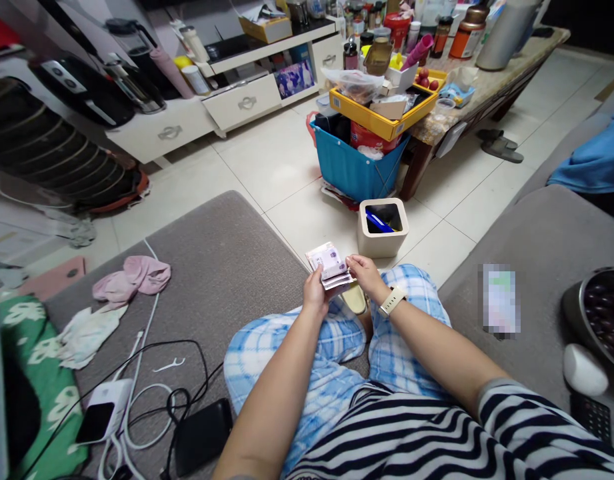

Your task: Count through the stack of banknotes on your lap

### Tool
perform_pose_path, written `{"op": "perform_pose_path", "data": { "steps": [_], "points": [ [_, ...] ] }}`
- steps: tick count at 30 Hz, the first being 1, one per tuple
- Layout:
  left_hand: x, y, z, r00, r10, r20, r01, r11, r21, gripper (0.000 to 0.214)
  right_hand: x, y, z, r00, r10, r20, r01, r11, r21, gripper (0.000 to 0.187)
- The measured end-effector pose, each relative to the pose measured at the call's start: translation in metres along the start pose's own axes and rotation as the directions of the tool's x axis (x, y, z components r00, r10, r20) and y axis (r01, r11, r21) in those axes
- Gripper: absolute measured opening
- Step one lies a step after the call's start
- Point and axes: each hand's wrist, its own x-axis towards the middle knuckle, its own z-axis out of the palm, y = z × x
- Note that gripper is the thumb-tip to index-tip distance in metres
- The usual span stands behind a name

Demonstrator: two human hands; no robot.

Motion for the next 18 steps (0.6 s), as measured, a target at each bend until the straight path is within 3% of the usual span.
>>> {"op": "perform_pose_path", "data": {
  "steps": [10,18],
  "points": [
    [-0.006,0.004,0.003,1.0,-0.006,-0.009,0.006,1.0,-0.013,0.021,-0.002,-0.005,0.001,1.0,-0.015,-0.018,0.014,0.998,-0.058,0.041],
    [-0.005,0.003,0.005,1.0,0.016,0.023,-0.015,1.0,-0.02,0.022,0.002,0.005,-0.001,0.989,0.029,-0.143,-0.043,0.995,-0.093,0.034]
  ]
}}
